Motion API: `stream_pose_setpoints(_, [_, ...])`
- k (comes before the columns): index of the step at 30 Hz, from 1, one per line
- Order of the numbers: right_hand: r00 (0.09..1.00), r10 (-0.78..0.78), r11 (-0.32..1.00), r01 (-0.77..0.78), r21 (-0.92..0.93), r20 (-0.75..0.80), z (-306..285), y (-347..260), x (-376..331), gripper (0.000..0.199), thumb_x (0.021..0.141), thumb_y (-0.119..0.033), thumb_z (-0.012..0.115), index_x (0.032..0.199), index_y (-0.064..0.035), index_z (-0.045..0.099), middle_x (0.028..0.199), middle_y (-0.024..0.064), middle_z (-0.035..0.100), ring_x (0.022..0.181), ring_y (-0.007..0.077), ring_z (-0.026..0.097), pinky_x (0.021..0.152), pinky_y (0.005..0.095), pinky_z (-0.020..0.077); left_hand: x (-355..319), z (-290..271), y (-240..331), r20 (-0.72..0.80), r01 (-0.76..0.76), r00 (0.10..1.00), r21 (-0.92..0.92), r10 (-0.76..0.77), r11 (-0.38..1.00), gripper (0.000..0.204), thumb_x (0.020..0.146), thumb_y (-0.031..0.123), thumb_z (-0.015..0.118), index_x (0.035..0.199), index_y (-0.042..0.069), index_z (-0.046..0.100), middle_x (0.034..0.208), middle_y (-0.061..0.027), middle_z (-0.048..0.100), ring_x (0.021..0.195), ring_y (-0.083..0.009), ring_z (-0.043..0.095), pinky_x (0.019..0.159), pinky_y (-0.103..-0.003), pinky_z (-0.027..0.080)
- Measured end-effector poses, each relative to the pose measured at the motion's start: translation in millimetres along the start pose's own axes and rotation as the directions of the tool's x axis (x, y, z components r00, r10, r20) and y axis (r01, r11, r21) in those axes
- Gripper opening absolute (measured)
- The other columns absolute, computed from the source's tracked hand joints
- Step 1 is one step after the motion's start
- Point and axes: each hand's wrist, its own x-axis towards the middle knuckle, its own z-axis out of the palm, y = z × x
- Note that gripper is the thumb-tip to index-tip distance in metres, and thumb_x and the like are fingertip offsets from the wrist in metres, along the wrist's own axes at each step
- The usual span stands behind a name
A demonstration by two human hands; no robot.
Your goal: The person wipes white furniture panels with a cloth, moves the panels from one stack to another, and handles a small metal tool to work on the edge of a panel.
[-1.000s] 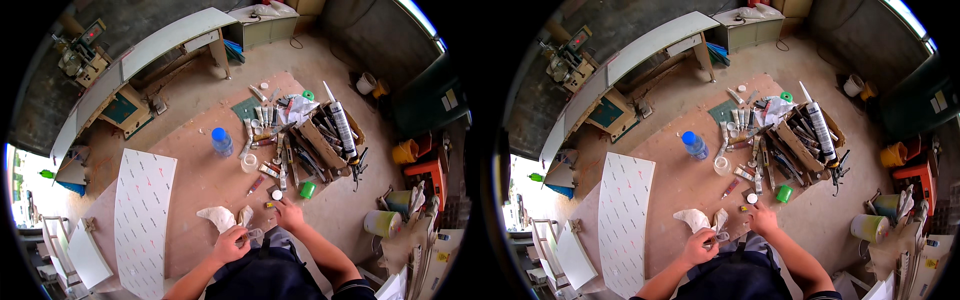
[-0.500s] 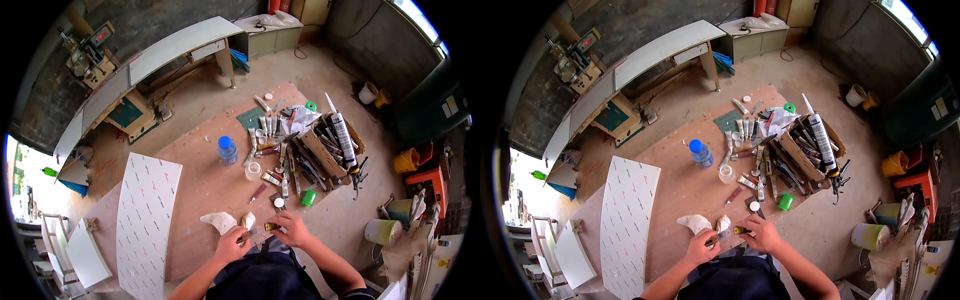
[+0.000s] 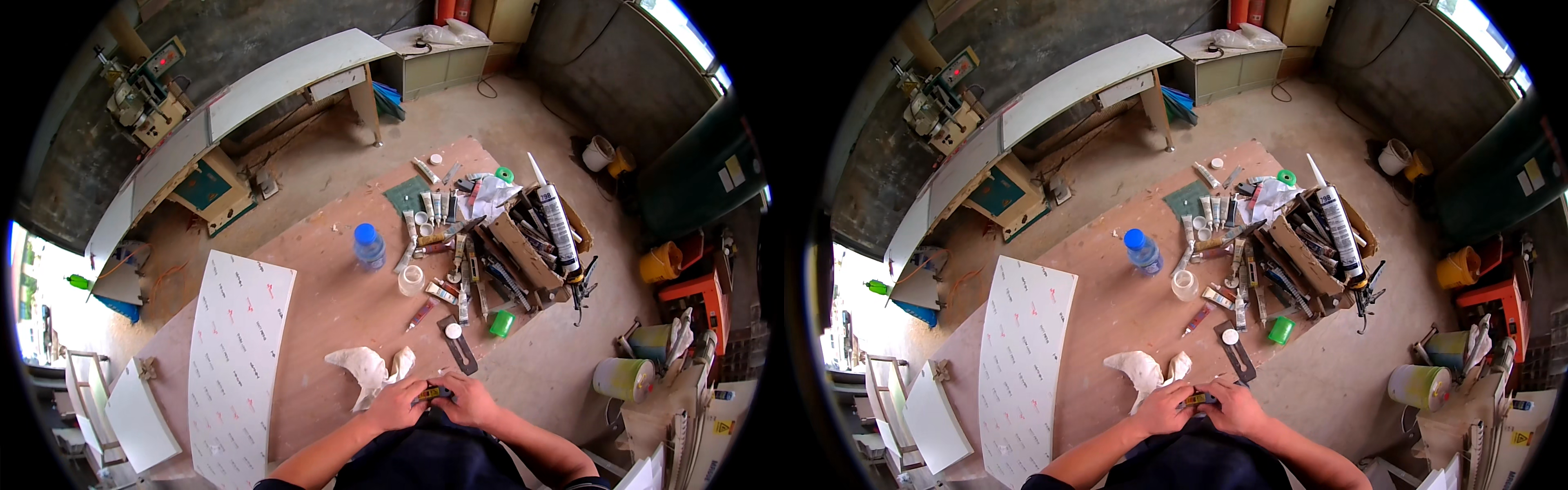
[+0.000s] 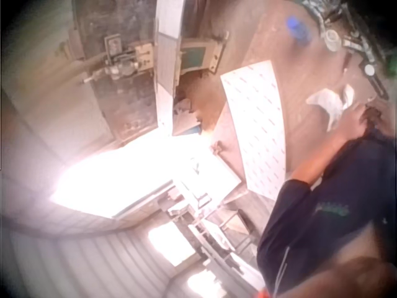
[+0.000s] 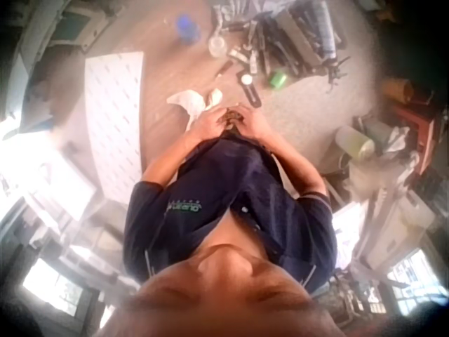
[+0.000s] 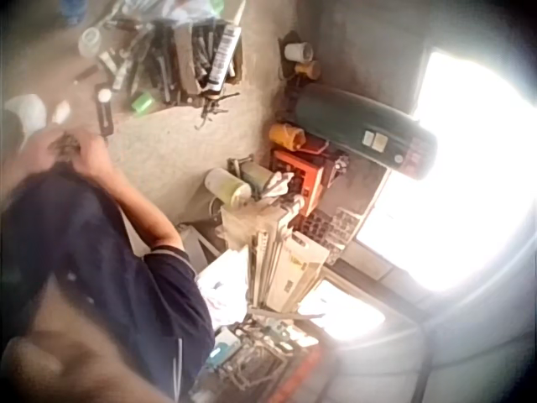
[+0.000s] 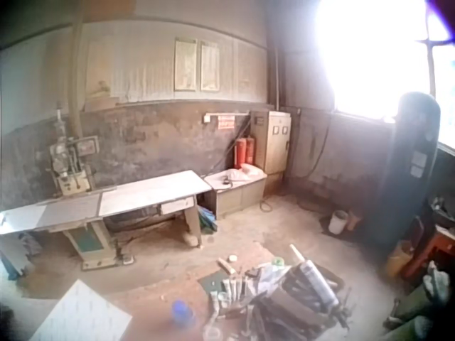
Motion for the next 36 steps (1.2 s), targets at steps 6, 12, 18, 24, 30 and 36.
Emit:
stream_pose_setpoints(6, [0.969,0.245,0.958,-0.238,0.163,-0.023,-2.9,77.4,41.1,0.044,0.077,-0.017,0.073,0.118,-0.0071,0.062,0.089,0.0142,0.062,0.082,0.0360,0.063,0.073,0.0444,0.0506,22.5,23.8,-45.4,-0.085,0.089,0.993,0.077,-0.082,0.993,0.035,0.081,0.016,0.068,0.110,0.001,0.058,0.104,-0.0152,0.059,0.095,-0.0358,0.059,0.079,-0.041,0.050])
stream_pose_setpoints(12, [0.977,0.151,0.824,-0.207,-0.527,-0.149,-9.9,113.3,63.3,0.044,0.077,-0.019,0.071,0.119,-0.0148,0.059,0.102,0.0099,0.058,0.091,0.0324,0.062,0.075,0.0423,0.0523,54.0,19.0,-59.4,-0.236,0.075,0.972,0.331,0.006,0.941,0.054,0.080,0.024,0.069,0.124,-0.003,0.052,0.124,-0.0176,0.052,0.115,-0.0363,0.051,0.095,-0.042,0.045])
stream_pose_setpoints(18, [0.970,0.111,0.818,-0.212,-0.534,-0.215,10.9,129.6,64.0,0.041,0.072,-0.015,0.072,0.112,-0.0132,0.062,0.105,0.0130,0.057,0.086,0.0321,0.063,0.071,0.0408,0.0535,97.9,-11.5,-74.3,-0.363,0.393,0.875,0.147,-0.320,0.908,0.072,0.077,0.026,0.074,0.133,-0.005,0.042,0.131,-0.0227,0.048,0.121,-0.0388,0.047,0.100,-0.044,0.042])
stream_pose_setpoints(24, [0.895,-0.025,0.984,-0.058,-0.171,-0.445,-38.3,41.0,120.6,0.039,0.072,-0.012,0.073,0.110,-0.0115,0.065,0.102,0.0119,0.058,0.088,0.0313,0.063,0.073,0.0390,0.0536,143.7,-16.5,-80.9,-0.474,0.338,0.846,0.125,-0.243,0.933,0.081,0.072,0.022,0.076,0.137,-0.004,0.037,0.132,-0.0236,0.048,0.122,-0.0402,0.046,0.101,-0.045,0.042])
stream_pose_setpoints(30, [0.977,-0.205,0.852,0.147,-0.502,-0.062,-50.0,16.1,184.5,0.043,0.069,-0.007,0.070,0.111,-0.0121,0.064,0.103,0.0102,0.056,0.089,0.0296,0.061,0.075,0.0361,0.0526,157.9,2.3,-129.8,-0.463,0.156,0.884,0.150,-0.070,0.976,0.068,0.065,0.017,0.077,0.125,0.000,0.051,0.126,-0.0200,0.055,0.118,-0.0360,0.054,0.098,-0.042,0.046])
stream_pose_setpoints(36, [0.986,-0.162,0.827,0.123,-0.548,-0.024,-50.0,30.5,195.3,0.042,0.069,-0.017,0.071,0.109,-0.0088,0.063,0.100,0.0087,0.055,0.085,0.0264,0.063,0.070,0.0358,0.0534,156.6,-10.5,-117.2,-0.411,0.220,0.893,0.043,-0.183,0.975,0.058,0.069,0.011,0.073,0.122,0.001,0.053,0.127,-0.0162,0.056,0.116,-0.0351,0.056,0.095,-0.040,0.049])
